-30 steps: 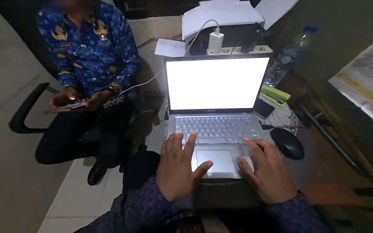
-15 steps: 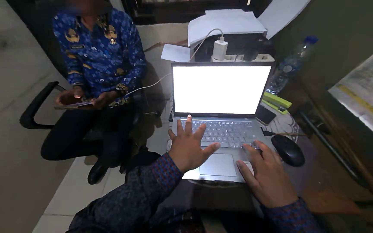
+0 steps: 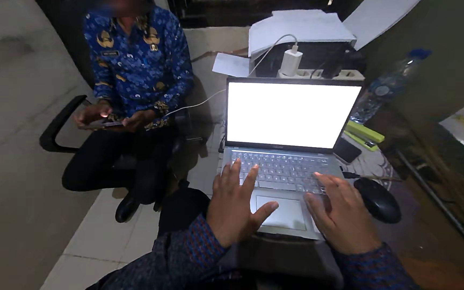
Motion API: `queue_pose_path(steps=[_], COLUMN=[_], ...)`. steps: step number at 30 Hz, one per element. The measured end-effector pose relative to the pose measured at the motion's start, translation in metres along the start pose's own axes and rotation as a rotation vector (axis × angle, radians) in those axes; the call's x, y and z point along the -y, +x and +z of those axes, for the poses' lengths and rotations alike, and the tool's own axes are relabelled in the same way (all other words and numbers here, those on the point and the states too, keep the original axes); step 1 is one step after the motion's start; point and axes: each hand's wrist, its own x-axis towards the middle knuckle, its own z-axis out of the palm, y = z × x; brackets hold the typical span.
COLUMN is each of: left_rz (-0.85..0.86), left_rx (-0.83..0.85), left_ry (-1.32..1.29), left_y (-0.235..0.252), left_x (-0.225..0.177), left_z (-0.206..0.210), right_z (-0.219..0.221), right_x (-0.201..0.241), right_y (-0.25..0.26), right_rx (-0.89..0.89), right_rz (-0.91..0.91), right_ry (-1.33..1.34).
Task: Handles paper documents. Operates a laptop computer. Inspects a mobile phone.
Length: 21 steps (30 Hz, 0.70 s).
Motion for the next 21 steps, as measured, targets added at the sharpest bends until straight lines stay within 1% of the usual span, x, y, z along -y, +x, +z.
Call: queue_pose_path(steps=[3, 8, 14, 21], left_rz=[0.002, 0.005, 0.004, 0.002], left_rx=[0.029, 0.023, 0.005, 0.013], left_ry=[0.023, 0.023, 0.014, 0.014], left_y=[0.0016, 0.0012, 0.0004, 0.0003], left_x=[-0.0017, -0.0009, -0.0003, -0.0007], left_z=[-0.0019, -0.0014, -0.0006, -0.0007], right_z=[0.0002, -0.0037, -0.0006, -0.0029], right_x=[0.0003, 0.0036, 0.0021, 0.0016], right_y=[-0.0001, -0.0007, 0.0008, -0.0009], right_rx=[-0.014, -0.101, 0.007, -0.022], right_rz=[0.003, -0.014, 0.010, 0.009], right_ry=[-0.017, -0.030, -0.087, -0.031])
